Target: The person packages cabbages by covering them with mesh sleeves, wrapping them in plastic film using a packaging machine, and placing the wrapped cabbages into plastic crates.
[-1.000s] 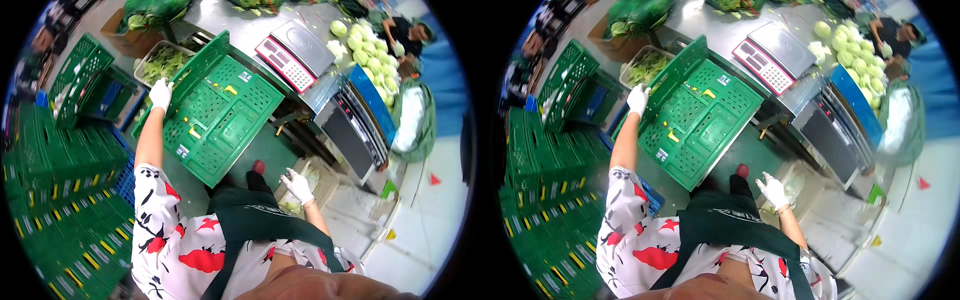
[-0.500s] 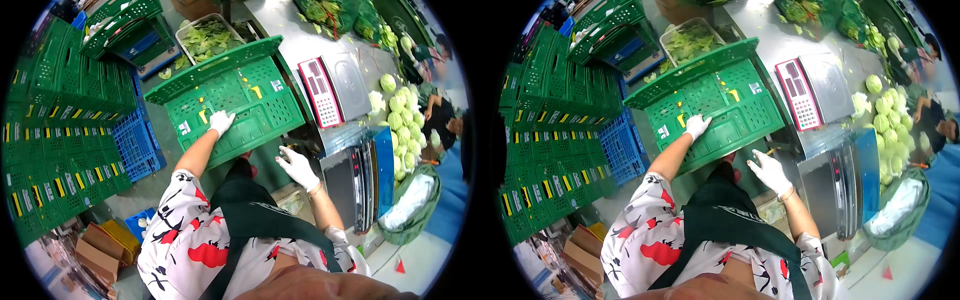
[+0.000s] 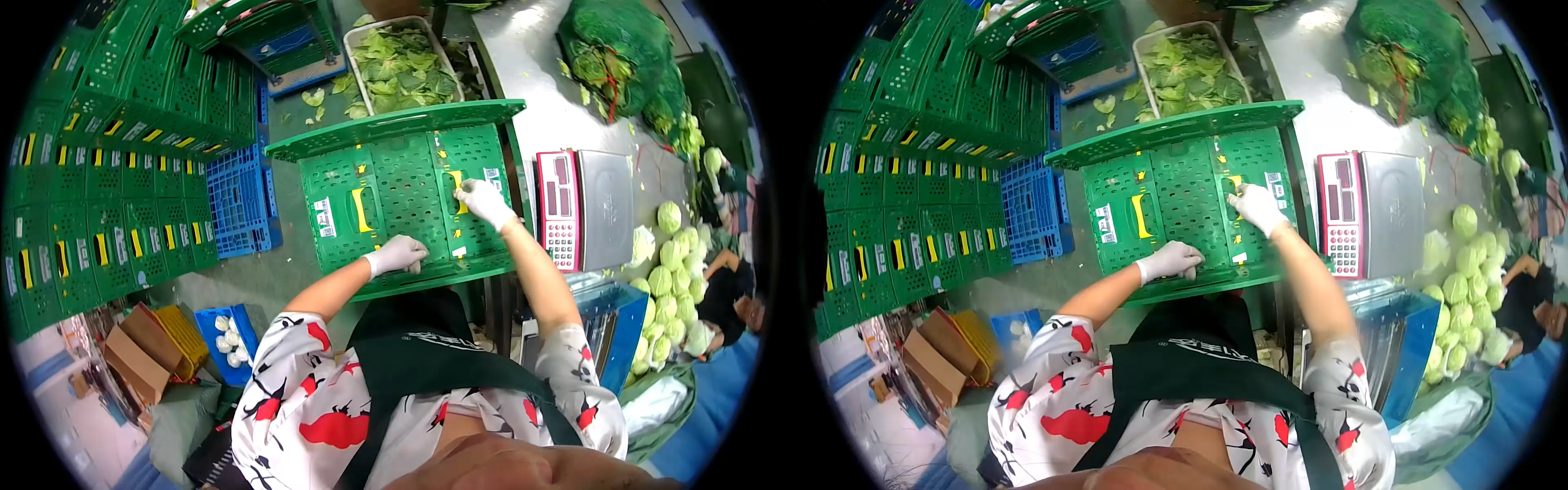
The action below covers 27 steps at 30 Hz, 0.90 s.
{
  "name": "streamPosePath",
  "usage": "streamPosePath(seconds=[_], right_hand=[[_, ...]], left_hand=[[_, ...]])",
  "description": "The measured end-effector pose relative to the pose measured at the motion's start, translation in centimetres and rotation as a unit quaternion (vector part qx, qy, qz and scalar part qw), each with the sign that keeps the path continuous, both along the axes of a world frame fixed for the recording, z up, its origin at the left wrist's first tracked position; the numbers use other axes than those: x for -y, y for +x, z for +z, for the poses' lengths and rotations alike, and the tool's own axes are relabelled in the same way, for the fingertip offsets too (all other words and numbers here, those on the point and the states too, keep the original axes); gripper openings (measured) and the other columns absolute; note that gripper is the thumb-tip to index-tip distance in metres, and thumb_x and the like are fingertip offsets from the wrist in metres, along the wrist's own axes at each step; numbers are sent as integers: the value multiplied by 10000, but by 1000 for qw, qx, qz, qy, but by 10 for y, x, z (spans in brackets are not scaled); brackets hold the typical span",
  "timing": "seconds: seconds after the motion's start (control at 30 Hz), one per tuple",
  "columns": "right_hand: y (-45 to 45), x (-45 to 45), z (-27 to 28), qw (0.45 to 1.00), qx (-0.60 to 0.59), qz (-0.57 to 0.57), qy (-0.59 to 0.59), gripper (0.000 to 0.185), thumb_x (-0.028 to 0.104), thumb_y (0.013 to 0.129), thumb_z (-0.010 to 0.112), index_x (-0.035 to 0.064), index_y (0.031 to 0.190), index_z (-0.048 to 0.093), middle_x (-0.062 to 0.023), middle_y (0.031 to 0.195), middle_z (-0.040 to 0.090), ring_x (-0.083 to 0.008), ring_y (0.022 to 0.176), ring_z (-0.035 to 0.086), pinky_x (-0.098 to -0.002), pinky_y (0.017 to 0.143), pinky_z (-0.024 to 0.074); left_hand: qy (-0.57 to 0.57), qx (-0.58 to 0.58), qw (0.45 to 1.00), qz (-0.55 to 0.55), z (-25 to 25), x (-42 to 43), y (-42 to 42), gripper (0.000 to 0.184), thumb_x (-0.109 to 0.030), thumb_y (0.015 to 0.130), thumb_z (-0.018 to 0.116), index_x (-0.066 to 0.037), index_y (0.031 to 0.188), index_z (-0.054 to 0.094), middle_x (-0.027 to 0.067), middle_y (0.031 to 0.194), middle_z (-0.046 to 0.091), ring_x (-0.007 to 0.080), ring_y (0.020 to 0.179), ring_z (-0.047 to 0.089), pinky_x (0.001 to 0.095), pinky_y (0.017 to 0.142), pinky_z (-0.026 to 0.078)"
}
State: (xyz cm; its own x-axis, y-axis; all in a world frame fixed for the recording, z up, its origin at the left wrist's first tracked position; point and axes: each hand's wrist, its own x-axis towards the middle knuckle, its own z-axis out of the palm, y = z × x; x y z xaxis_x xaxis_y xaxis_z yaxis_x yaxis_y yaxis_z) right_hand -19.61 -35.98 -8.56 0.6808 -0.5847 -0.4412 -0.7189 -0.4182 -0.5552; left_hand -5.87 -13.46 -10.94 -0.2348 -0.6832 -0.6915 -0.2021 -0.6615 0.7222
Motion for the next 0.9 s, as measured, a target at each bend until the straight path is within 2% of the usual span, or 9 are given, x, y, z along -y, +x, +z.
streamPosePath(seconds=[0.1,0.13,0.23,0.33,0.43,0.6,0.7,0.8,0.9], right_hand=[[32,-5,-52,983,-176,47,6,452,443,849,675,16,988,727,-234,1009,703,-383,958,681,-446,839,538],[37,-11,-66,983,-180,44,3,470,458,832,695,-1,927,729,-237,993,705,-384,926,686,-445,820,542],[43,-30,-92,976,-207,58,-41,526,445,806,744,-35,1004,661,-230,943,712,-371,891,700,-447,790,549],[35,-33,-121,975,-191,60,-95,614,401,797,774,-28,1149,511,-211,911,712,-364,887,705,-450,780,554],[26,-28,-119,978,-157,73,-120,512,347,809,729,-35,1082,525,-197,865,715,-378,806,705,-441,723,558],[-1,-17,-31,984,-65,42,-162,446,327,810,646,-34,1043,529,-214,750,682,-376,708,688,-457,670,549],[-39,9,21,967,-79,25,-243,399,291,817,643,-29,1033,540,-213,787,676,-358,714,678,-440,648,536],[-96,49,55,897,-75,55,-433,516,248,836,677,-16,1249,514,-216,1131,612,-321,954,615,-412,810,492],[-124,62,63,893,-63,62,-441,671,269,885,666,53,1460,397,-196,1338,529,-344,1158,527,-462,1002,392]], left_hand=[[-205,436,837,-258,-35,-21,-4,333,-274,927,592,-49,1153,689,116,1037,700,258,1083,638,399,882,511],[-156,438,826,-317,-42,-27,-2,346,-296,897,611,-59,1137,688,127,1150,640,308,1243,519,449,990,432],[-214,476,771,-366,-63,-43,1,309,-273,900,601,-39,1076,699,133,1138,647,315,1184,549,450,972,441],[-168,467,797,-343,-68,-37,-4,282,-289,899,607,-54,983,737,99,1084,646,282,1070,569,413,869,447],[-172,482,777,-367,-61,-31,-7,317,-350,893,621,-64,948,749,65,1034,648,263,1015,567,394,834,420],[-268,574,681,-368,-44,-45,-4,345,-393,905,596,-87,883,755,76,1003,691,259,1050,594,420,1053,368],[-202,512,753,-362,1,-41,8,350,-387,920,573,-103,829,755,95,886,712,276,985,637,425,1133,315],[-311,567,722,-246,43,-79,41,220,-209,814,598,-177,599,626,29,598,610,233,659,601,384,730,418],[-250,658,696,-142,83,-136,91,327,-198,870,580,-141,549,602,71,553,602,253,571,581,392,711,427]])
